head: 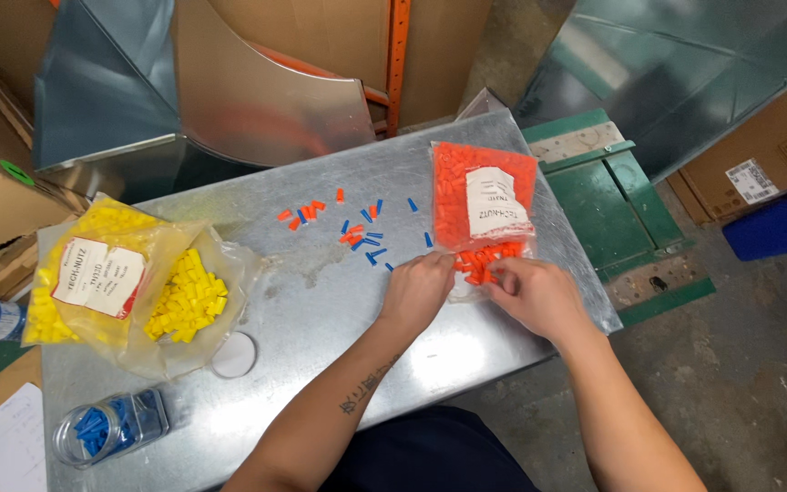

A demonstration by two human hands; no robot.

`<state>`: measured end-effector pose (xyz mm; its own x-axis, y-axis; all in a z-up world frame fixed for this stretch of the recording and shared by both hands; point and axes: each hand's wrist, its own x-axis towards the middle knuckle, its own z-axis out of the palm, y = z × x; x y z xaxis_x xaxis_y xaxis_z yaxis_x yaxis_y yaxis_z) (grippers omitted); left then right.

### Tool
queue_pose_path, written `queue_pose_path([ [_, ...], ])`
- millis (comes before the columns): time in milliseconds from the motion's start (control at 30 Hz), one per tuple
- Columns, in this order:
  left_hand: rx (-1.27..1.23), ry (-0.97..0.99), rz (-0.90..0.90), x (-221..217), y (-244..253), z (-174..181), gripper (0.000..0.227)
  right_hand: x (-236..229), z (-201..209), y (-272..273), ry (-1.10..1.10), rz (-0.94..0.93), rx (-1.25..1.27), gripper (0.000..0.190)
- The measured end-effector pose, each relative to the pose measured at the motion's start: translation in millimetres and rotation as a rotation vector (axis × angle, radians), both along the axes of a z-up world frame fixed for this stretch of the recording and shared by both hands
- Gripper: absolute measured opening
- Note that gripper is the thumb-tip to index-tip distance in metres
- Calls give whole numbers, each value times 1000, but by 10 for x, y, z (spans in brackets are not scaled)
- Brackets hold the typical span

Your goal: The person sorts small plastic pieces by color on a metal table. They pick up blue, yellow, and orange pieces from a mixed pile and place them into separate clear plastic bags or a small container. The person continues sorting the pieces one by one throughout the video.

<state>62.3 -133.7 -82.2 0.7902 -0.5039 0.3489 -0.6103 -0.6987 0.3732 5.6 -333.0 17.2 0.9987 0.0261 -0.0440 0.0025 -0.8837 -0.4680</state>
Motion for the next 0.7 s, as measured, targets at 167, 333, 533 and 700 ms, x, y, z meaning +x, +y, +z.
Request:
queue_pose_path([
  [167,-74,115,24,-157,228,356,10,120,-265,-99,-28,-104,-251,31],
  [333,-66,271,293,148,872,554,18,75,-289,188,-198,-24,-167,26],
  [533,55,323,403,535,1326,619,20,635,-189,841,-308,210,-108,16],
  [700,136,337,404,750,1361,256,17,1367,-232,1241,-174,278,-216,23],
])
